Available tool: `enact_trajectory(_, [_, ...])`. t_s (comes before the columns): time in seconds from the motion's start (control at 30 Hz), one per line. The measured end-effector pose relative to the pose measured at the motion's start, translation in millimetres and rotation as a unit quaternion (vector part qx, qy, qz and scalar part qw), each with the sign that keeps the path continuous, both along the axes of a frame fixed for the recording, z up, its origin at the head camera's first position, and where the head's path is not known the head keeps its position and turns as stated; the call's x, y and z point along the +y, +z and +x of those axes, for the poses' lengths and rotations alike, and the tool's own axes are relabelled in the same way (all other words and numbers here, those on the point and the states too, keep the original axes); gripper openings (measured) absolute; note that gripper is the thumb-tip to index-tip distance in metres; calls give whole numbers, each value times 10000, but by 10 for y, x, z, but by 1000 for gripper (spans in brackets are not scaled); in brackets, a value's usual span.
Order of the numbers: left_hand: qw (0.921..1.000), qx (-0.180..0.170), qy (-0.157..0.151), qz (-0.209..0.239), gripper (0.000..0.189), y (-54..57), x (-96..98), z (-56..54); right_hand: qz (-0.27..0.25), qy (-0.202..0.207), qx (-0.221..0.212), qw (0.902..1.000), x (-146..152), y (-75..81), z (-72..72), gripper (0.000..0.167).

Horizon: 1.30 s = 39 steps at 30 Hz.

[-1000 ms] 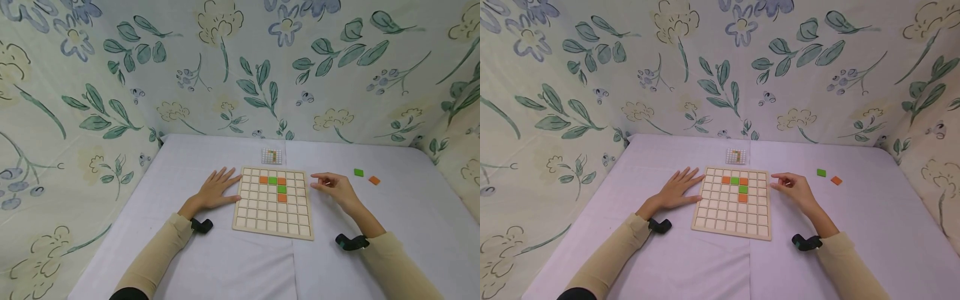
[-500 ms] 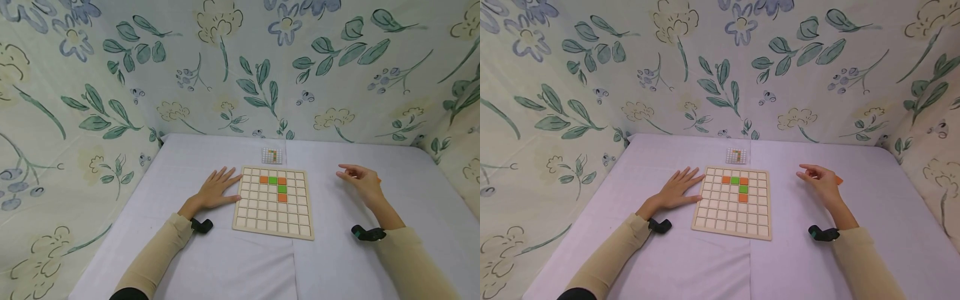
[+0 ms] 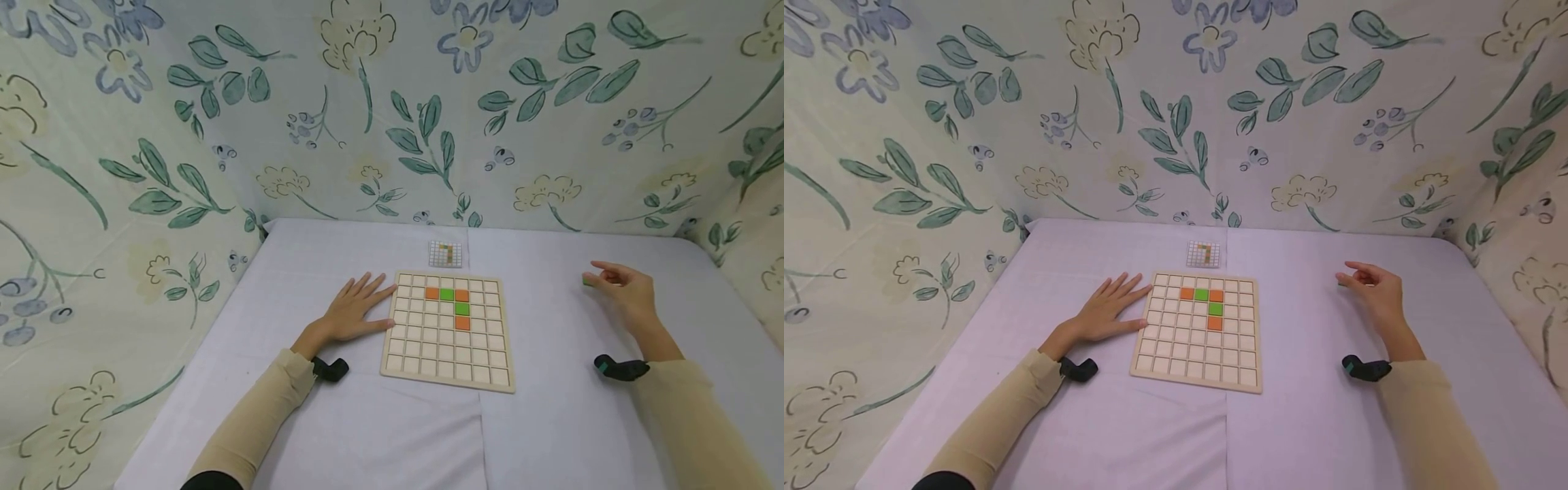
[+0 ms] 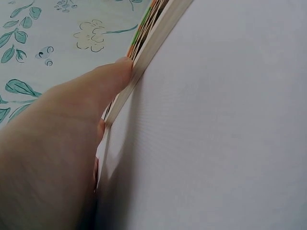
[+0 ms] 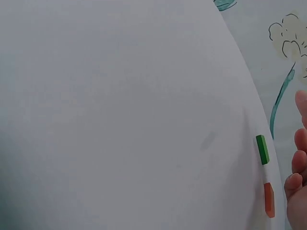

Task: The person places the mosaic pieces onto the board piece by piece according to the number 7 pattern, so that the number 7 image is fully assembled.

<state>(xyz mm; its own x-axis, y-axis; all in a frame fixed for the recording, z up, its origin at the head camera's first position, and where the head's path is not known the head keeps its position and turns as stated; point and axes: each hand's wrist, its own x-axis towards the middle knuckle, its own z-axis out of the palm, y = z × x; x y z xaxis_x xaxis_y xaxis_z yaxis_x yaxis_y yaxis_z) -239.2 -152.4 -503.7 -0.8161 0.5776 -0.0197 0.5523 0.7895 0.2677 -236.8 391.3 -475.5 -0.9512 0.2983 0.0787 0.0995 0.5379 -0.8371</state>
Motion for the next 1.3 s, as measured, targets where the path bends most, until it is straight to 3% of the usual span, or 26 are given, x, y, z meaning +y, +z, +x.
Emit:
enact_trajectory(0.2, [10000,2,25,-59,83,-8,0,-8,-281,-127,-201,9993,76,-46,-49,63])
enact_trajectory(0.43, [10000,-31,26,-46,83,6,5,-5,-254,-194,-279,9991,109,-91,-88,64])
enact_trajectory(0.97, [10000,28,30,-78,83,16,3,-16,1028,151,-628,9926,146,-145,-136,55])
enact_trajectory(1.3, [9999,24,41,-89,84,5,3,-8,1320,315,-510,9894,154,-158,-123,51])
